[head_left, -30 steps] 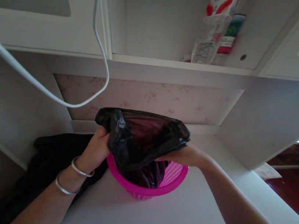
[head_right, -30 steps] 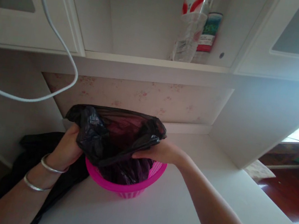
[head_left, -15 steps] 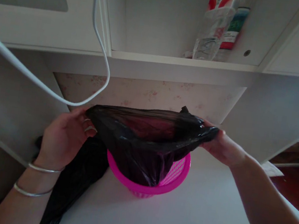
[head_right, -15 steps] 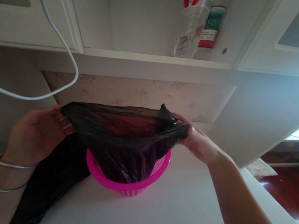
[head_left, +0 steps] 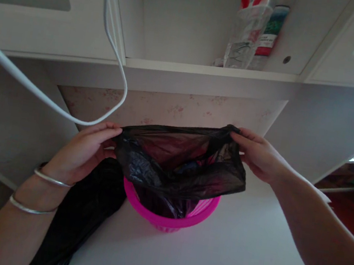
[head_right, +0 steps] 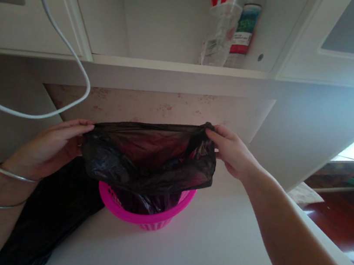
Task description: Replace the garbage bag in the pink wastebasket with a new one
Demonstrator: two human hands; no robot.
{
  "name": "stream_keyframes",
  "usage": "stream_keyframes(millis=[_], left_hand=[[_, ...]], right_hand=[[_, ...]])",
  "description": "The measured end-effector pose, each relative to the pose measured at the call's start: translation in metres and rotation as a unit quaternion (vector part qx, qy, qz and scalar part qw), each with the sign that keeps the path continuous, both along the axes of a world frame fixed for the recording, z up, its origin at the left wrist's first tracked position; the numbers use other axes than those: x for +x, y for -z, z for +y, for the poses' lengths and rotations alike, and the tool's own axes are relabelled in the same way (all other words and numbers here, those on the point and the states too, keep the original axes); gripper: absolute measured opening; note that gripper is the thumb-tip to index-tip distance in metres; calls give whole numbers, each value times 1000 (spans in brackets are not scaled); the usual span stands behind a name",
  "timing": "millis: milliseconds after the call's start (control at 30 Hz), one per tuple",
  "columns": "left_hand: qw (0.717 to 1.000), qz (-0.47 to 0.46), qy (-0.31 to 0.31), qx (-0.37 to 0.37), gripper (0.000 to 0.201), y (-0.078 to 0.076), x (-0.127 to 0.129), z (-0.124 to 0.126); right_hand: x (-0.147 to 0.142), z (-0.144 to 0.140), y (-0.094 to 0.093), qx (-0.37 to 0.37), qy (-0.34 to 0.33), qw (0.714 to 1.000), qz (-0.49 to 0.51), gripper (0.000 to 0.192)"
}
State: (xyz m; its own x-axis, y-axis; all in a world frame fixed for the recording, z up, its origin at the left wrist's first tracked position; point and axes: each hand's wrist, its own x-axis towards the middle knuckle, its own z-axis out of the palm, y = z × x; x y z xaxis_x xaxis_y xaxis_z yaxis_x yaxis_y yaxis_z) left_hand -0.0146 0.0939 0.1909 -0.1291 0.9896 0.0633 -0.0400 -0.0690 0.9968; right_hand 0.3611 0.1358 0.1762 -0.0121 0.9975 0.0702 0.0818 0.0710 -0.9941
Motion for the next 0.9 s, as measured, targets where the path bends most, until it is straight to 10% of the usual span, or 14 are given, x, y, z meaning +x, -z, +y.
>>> stream_keyframes(millis=[400, 900], left_hand=[[963, 100, 209, -141, 32, 9, -6, -23], [980, -156, 123, 7, 15, 6, 20, 17]], right_hand=[[16, -31, 11, -136, -164, 977, 12, 41], [-24, 3, -33, 25, -40, 987, 152, 8]])
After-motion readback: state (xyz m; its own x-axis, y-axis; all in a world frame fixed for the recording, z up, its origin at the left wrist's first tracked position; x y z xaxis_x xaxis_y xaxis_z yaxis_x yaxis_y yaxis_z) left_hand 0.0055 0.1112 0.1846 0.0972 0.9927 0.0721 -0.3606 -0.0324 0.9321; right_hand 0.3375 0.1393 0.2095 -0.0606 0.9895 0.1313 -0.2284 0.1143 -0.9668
